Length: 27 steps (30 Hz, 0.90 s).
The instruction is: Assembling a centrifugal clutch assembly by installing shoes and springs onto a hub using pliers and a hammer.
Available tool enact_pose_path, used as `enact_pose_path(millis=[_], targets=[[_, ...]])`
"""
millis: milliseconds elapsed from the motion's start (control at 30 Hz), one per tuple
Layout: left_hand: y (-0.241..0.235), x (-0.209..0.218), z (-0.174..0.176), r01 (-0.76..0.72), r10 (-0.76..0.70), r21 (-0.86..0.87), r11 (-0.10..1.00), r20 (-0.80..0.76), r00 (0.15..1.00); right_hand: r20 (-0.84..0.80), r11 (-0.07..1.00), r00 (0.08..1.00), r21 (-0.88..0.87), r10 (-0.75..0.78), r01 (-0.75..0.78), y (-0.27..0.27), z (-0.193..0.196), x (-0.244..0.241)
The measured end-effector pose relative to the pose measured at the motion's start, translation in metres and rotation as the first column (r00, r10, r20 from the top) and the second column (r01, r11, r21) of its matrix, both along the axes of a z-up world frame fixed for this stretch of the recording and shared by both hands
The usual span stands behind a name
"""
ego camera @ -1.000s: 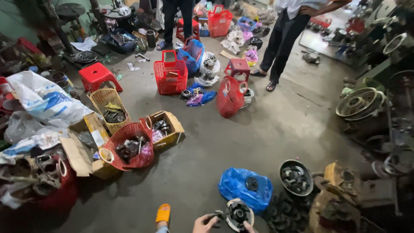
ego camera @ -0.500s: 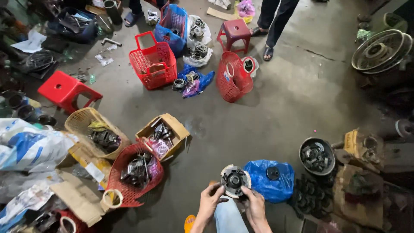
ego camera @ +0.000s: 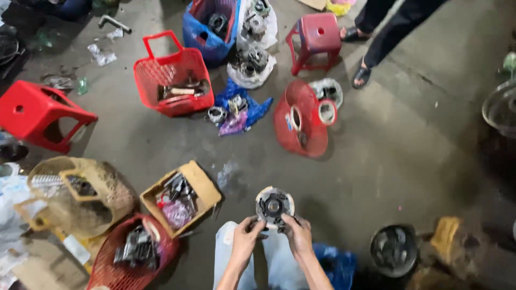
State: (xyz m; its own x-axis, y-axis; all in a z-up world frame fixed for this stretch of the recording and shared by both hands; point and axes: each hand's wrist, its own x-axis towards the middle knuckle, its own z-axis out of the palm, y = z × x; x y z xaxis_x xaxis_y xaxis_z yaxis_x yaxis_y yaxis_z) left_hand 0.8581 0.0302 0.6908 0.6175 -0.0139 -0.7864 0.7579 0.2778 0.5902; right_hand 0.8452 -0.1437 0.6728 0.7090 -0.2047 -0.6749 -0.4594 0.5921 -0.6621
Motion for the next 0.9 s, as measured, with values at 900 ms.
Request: enact_pose_path(millis=[900], targets=[[0.045, 0.554, -0.454, -0.221, 0.230, 0.410, 0.885, 0.029, 0.973, -0.182, 0.246, 0.769, -0.881, 0.613, -0.405, 0.035, -0.412, 0.689]])
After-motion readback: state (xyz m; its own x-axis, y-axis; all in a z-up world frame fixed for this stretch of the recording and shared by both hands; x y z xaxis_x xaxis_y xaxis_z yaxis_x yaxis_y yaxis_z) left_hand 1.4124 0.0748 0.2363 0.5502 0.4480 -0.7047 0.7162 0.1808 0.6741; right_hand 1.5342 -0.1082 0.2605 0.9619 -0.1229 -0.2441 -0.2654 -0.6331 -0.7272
